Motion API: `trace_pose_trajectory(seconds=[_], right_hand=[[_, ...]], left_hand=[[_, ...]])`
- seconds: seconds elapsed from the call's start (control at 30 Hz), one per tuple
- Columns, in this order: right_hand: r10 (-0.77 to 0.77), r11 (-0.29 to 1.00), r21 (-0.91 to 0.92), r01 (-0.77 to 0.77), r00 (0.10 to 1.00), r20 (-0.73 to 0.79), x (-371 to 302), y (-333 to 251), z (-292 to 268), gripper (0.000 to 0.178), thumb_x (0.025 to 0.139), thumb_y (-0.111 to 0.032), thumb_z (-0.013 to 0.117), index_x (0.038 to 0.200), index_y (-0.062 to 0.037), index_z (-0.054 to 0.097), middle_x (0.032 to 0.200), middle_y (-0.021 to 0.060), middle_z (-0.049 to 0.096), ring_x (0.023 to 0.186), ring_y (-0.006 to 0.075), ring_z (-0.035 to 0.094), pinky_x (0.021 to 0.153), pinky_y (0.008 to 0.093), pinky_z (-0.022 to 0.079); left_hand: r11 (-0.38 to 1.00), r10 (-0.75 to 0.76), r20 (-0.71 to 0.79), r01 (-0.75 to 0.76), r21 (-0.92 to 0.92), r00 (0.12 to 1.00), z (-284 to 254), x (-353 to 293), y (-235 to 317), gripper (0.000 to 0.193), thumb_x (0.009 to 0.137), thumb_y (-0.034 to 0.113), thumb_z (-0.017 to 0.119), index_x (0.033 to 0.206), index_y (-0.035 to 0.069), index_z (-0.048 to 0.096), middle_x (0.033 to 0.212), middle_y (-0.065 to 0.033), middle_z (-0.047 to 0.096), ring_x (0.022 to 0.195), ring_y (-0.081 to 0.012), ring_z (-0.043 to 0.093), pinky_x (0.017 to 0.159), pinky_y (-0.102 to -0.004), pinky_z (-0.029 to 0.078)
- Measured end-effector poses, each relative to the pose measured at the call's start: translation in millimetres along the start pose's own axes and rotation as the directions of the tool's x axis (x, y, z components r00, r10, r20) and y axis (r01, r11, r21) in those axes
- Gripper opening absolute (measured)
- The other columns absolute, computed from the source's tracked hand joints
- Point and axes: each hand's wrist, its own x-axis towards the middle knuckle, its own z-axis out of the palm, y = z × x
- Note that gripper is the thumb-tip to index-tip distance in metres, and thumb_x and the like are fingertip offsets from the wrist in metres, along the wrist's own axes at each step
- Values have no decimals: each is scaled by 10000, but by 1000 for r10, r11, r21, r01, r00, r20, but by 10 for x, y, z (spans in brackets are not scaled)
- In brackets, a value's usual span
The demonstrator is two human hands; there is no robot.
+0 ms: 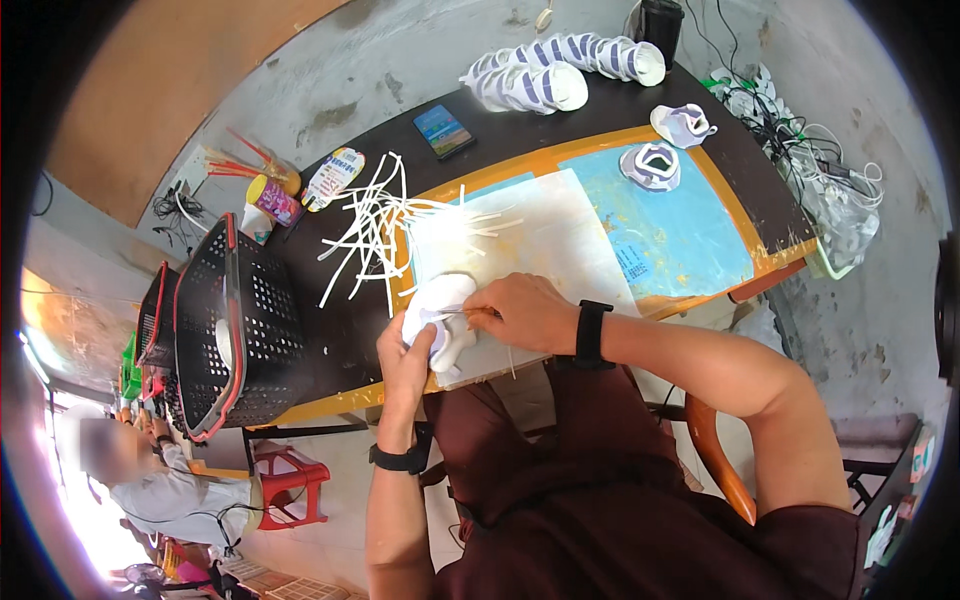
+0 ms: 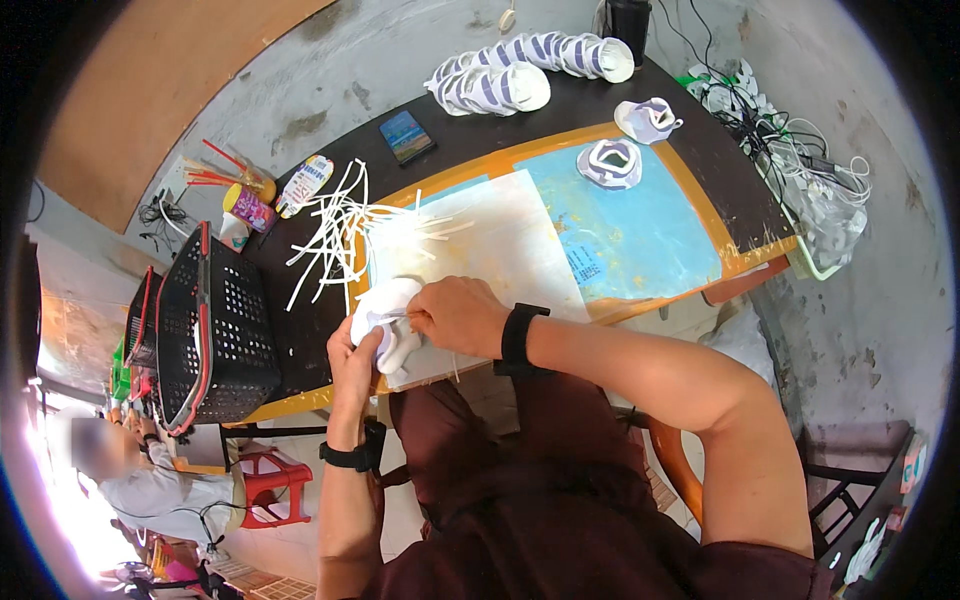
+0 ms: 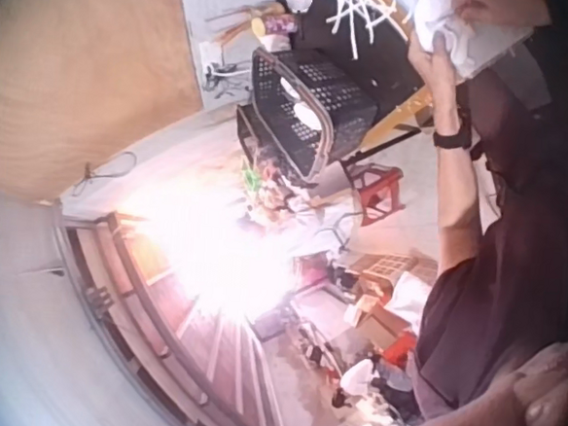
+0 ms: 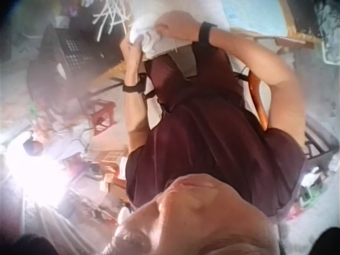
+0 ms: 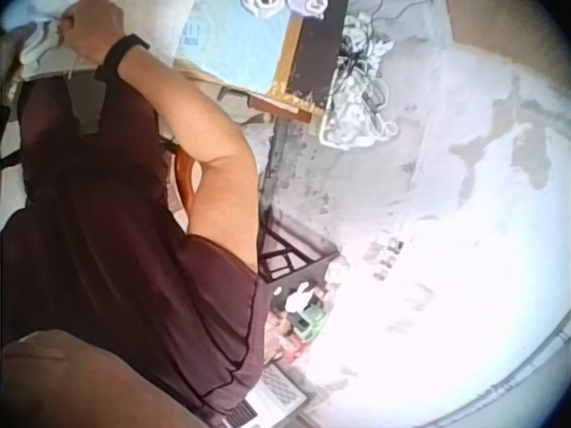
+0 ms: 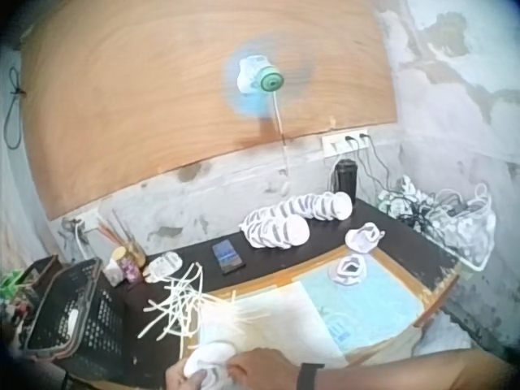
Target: Stitching or threading components of a shoe upper using a manual tool.
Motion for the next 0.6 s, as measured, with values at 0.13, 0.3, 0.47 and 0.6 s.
trace_pose_trajectory(seconds=[0.13,0.3,0.47,0.6], right_hand=[[5,1000,22,-5,1000,-6,-49,-4,-34,211,860,-254,587,920,-96,712,727,116,653,705,295,628,671,409,469],[1,1000,15,0,1000,-22,-78,-27,-27,183,853,-243,598,893,-106,713,702,107,643,684,296,624,659,411,469],[-16,1000,13,17,999,-31,-61,11,3,177,842,-231,602,873,-95,711,721,112,655,693,303,629,661,411,477],[-23,1000,0,23,999,-30,-43,21,16,177,835,-223,598,869,-91,711,732,119,660,705,311,633,667,416,479]], left_hand=[[995,-49,10,49,-85,999,-6,-10,34,237,847,13,613,1072,-63,622,933,-66,662,810,-95,593,720,-237,468],[992,-55,-1,55,-110,998,-5,-28,59,243,856,12,608,1090,-53,618,941,-72,675,777,-97,615,703,-239,493],[994,-59,-22,57,-89,998,17,-33,54,238,852,11,619,1079,-62,626,940,-63,666,798,-93,598,717,-234,475],[995,-46,-26,43,-85,999,25,-30,36,220,858,19,619,1068,-46,628,926,-66,676,762,-91,613,684,-232,491]])
